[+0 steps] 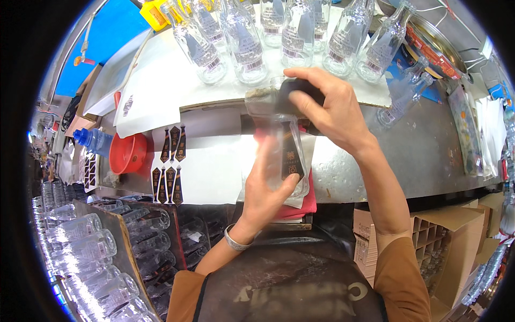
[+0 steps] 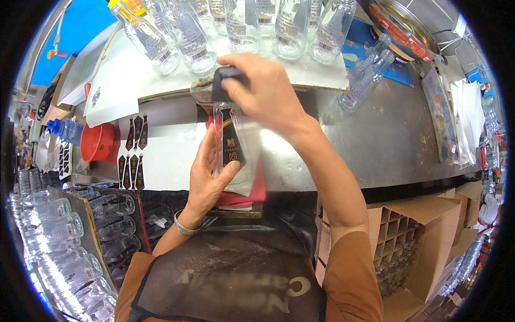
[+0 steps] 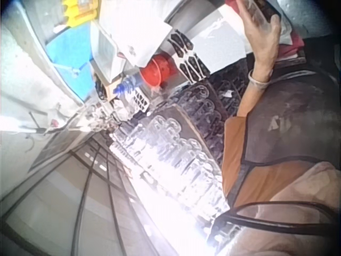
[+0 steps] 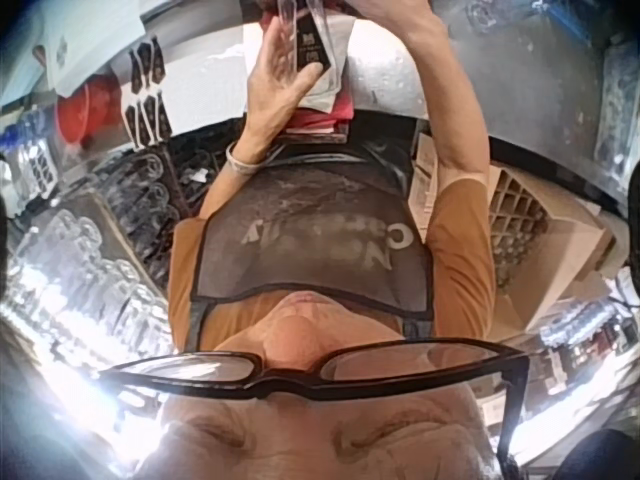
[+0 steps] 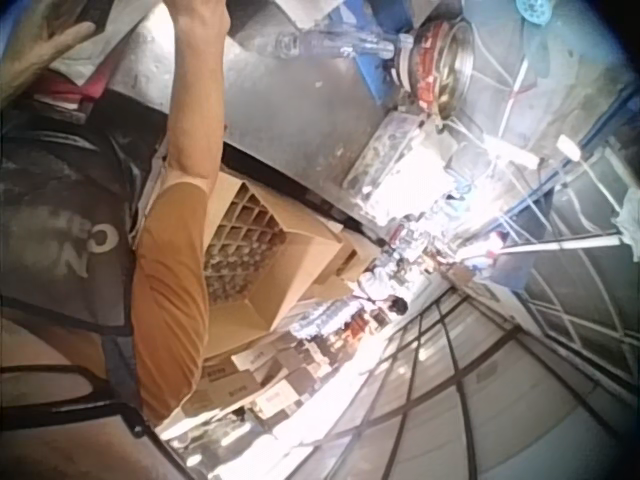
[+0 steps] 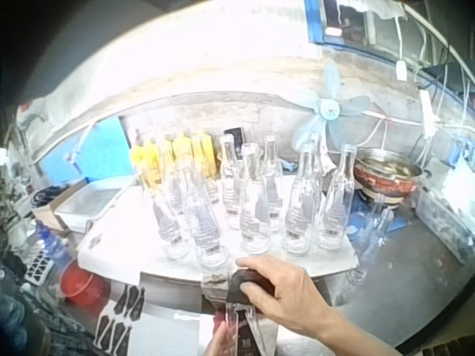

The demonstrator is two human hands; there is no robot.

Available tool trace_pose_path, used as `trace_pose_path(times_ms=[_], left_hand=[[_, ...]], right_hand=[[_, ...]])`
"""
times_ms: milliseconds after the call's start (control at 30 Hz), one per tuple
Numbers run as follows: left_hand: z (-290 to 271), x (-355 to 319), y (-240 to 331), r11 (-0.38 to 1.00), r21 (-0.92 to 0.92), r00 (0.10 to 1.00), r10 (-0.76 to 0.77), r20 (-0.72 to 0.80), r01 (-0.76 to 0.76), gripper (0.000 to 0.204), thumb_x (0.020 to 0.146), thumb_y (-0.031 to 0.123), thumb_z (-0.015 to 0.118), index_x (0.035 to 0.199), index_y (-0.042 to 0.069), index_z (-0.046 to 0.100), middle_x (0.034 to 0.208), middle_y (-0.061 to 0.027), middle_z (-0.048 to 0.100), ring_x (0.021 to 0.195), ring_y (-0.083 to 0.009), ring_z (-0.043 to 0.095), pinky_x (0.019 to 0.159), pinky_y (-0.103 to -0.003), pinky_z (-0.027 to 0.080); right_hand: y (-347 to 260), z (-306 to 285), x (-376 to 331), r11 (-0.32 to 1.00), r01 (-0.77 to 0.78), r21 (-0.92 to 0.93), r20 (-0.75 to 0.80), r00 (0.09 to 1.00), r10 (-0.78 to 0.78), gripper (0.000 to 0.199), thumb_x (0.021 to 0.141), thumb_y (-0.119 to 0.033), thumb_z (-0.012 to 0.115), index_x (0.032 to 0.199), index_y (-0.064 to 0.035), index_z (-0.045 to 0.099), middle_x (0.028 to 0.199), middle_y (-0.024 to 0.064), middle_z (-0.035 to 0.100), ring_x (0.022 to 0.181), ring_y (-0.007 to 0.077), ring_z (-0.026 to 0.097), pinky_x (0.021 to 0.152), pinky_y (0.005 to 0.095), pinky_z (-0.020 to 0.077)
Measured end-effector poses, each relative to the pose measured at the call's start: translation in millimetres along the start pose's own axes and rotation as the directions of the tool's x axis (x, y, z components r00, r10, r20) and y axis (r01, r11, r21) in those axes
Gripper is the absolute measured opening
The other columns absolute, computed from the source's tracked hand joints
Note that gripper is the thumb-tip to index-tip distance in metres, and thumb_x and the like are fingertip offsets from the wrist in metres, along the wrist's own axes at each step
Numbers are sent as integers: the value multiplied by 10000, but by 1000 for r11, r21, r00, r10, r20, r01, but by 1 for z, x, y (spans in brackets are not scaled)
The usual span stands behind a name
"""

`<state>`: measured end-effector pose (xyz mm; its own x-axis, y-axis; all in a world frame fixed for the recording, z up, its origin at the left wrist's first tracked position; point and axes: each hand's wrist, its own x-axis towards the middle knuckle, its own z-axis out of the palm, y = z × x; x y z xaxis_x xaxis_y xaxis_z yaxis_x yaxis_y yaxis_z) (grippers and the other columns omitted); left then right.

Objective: The person repeatedly picks clear plastic bottles from a table, applies a rectangular label to each bottle using a small black card to smooth it, and places the labeled bottles into a cardboard box. The person also briefly handles a group of unlabeled bottles on the floor before returning to the labeling station.

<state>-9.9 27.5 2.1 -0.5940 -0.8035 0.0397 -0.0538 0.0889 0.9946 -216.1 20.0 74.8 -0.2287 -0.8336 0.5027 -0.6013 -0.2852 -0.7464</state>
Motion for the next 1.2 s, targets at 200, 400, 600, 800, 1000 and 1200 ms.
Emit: trace_pose_path(times_ms=[200,400,600,800,1000,1200], left_hand=[[-5,-5,0,988,-149,998,-48,29,52,854,856,38,708,1568,3,238,1523,-197,423,1392,-272,449,1140,-410,371],[-39,9,1,965,-257,996,-75,-52,59,656,1016,275,499,1558,-6,261,1542,-243,375,1421,-324,423,1158,-451,357],[-23,59,21,959,-180,975,-223,0,219,649,1017,488,528,1370,-54,480,1264,-152,578,1160,-216,590,958,-335,488],[-10,90,11,970,49,970,-236,-55,239,463,973,393,667,1110,-41,579,906,-59,678,731,-55,589,596,-191,417],[-7,90,8,964,138,973,-219,-77,228,428,975,369,673,1088,-32,577,869,-53,693,689,-46,582,562,-186,409],[-25,91,9,829,-325,887,-394,240,456,445,1018,469,566,1046,29,626,819,-26,694,627,-38,581,526,-186,393]], right_hand=[[-4,4,-47,942,319,-99,99,946,-310,295,701,62,723,966,-61,678,992,84,672,938,287,631,817,393,517],[-21,-8,-76,998,-8,69,160,987,-3,229,794,-28,670,1022,-19,664,947,143,690,861,313,671,757,396,544],[16,4,-40,961,-277,28,-242,930,275,287,945,-96,643,1215,0,636,926,68,697,811,70,609,723,240,504],[24,2,-68,860,-306,409,-240,873,424,304,945,-122,630,1215,17,635,1079,109,717,1001,157,657,893,296,512],[28,1,-79,669,-422,612,-65,817,574,270,993,-157,573,1180,22,649,1038,56,700,938,115,628,858,250,496],[39,14,-66,749,-542,381,133,834,536,434,1043,-346,528,1004,41,719,942,47,707,884,90,602,806,252,481]])
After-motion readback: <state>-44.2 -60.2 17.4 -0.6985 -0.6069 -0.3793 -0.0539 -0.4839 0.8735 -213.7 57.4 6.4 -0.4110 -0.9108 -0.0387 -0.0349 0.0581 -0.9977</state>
